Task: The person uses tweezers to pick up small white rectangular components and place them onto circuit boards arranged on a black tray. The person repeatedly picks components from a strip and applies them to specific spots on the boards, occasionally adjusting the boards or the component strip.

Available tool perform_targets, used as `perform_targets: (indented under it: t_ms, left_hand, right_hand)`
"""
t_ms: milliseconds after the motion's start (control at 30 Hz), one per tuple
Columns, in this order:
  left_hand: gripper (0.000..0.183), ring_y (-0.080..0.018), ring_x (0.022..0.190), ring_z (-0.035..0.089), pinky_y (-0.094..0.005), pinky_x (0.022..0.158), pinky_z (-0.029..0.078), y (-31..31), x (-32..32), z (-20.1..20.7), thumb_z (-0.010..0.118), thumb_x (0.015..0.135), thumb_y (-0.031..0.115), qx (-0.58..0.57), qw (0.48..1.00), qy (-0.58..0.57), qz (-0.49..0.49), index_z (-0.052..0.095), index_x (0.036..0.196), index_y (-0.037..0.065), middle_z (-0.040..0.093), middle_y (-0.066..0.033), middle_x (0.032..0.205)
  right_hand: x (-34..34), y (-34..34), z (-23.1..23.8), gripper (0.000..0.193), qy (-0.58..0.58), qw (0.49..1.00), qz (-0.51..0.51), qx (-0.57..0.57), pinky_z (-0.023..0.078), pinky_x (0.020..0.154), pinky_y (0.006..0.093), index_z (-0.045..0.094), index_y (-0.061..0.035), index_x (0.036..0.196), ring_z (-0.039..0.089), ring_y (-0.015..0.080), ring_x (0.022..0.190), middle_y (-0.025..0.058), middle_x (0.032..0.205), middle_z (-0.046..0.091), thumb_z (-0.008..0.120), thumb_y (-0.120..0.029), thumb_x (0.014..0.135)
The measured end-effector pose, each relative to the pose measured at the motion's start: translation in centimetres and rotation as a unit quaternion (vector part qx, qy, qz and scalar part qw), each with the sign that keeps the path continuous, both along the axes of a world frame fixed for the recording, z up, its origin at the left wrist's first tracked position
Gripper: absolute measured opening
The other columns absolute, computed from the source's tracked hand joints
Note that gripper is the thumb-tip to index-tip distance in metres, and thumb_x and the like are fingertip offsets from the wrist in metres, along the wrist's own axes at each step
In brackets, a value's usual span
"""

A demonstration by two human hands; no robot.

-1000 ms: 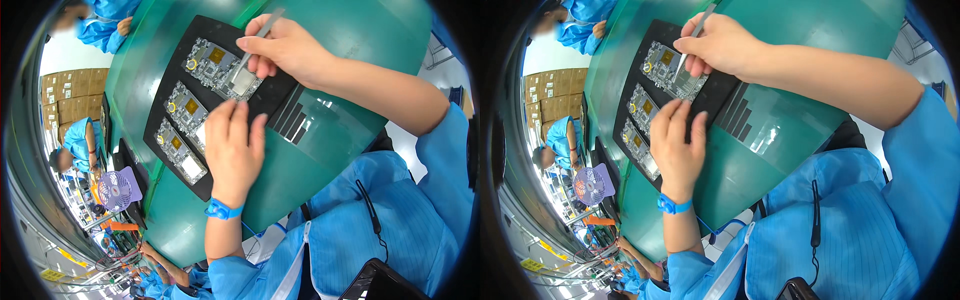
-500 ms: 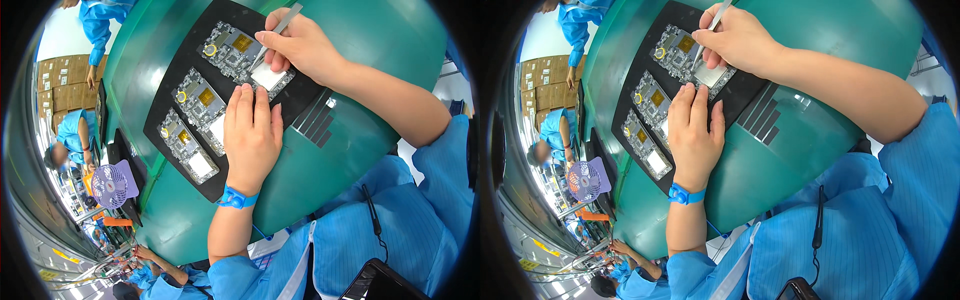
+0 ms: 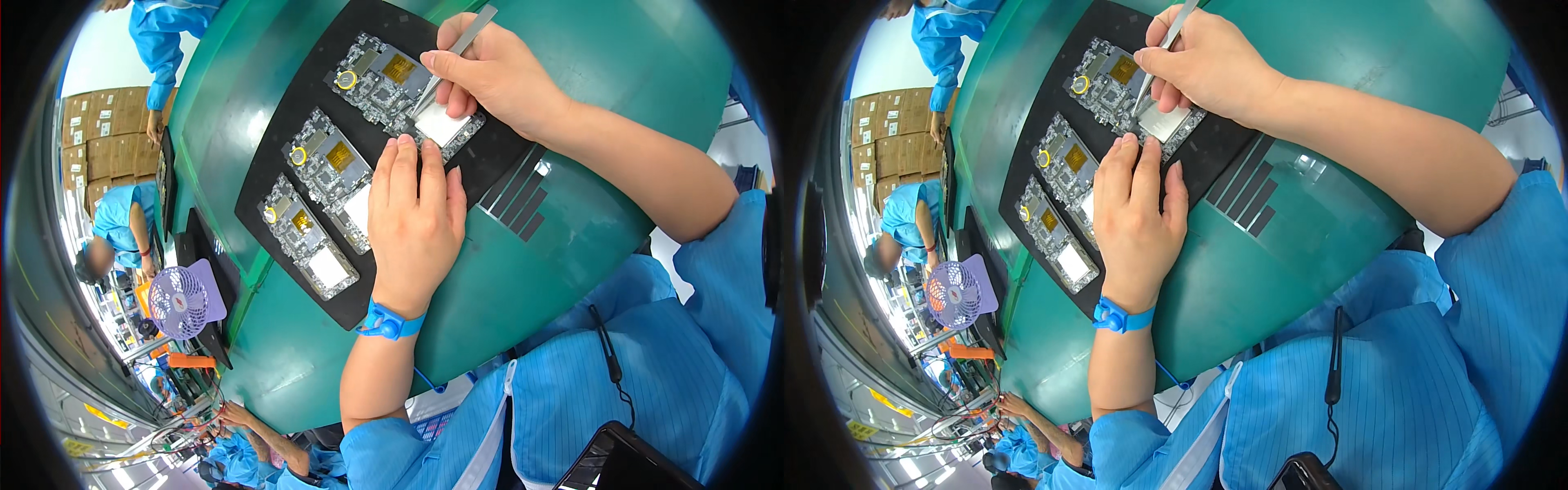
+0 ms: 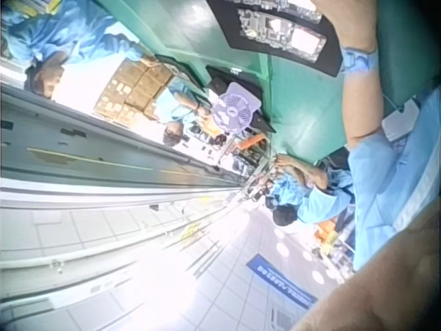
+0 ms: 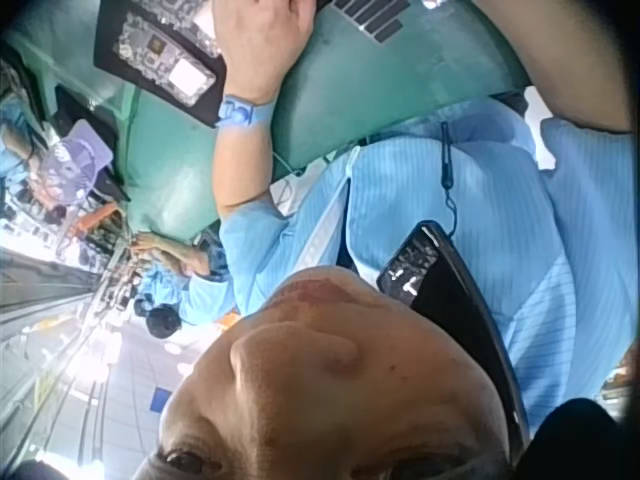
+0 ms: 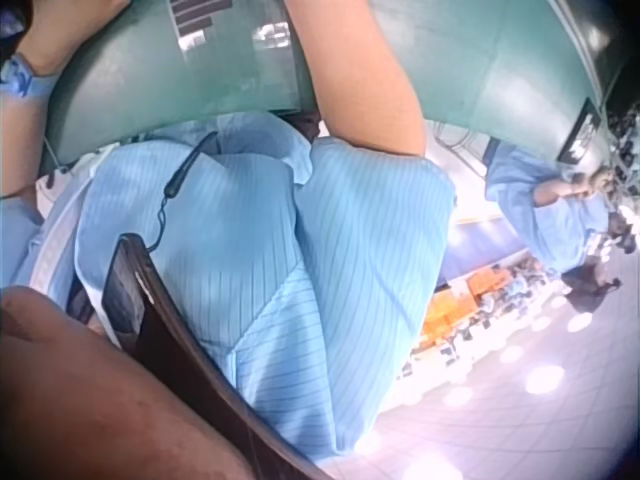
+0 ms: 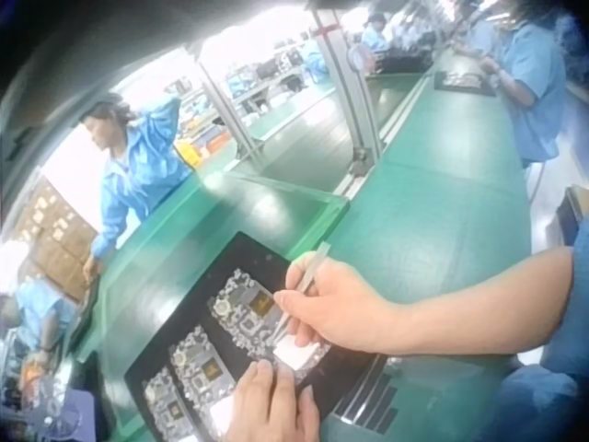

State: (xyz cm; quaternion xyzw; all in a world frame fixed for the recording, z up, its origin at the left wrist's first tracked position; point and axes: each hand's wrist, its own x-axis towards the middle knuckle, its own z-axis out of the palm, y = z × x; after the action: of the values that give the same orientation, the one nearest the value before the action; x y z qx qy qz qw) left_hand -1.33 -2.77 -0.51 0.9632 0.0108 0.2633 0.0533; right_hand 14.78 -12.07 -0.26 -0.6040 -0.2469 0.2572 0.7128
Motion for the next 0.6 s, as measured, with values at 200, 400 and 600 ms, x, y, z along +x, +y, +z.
perform_targets:
  t_ms: [200,400,600]
  left_hand:
    - [0.032,-0.0355,0.104,0.059,-0.041,0.087,0.049,0.0,0.03,-0.05,0.072,0.078,0.007,-0.001,1.0,0.001,0.0,0.063,0.106,-0.005,0.059,-0.0196,0.11]
    - [0.032,-0.0356,0.104,0.058,-0.0413,0.087,0.048,-0.01,0.13,0.09,0.071,0.078,0.006,-0.004,1.0,0.005,-0.002,0.063,0.106,-0.004,0.057,-0.02,0.111]
    - [0.031,-0.0351,0.101,0.058,-0.0405,0.085,0.049,-0.06,0.26,0.2,0.071,0.078,0.006,-0.014,1.0,0.009,0.002,0.064,0.106,-0.003,0.057,-0.0201,0.113]
  right_hand:
    - [0.06,0.09,-0.08,0.027,-0.008,1.0,-0.005,-0.006,0.045,0.048,0.0203,0.049,-0.0037,0.094,0.059,0.0083,0.053,0.0084,0.067,0.062,0.063,-0.026,0.091]
    - [0.12,0.03,0.03,0.027,-0.008,1.0,-0.004,-0.01,0.045,0.048,0.0205,0.048,-0.003,0.095,0.058,0.0083,0.053,0.0084,0.067,0.062,0.062,-0.026,0.092]
    - [0.02,0.02,0.13,0.027,-0.012,1.0,-0.013,-0.014,0.045,0.048,0.0206,0.048,-0.0026,0.096,0.058,0.0082,0.054,0.0081,0.067,0.061,0.062,-0.026,0.092]
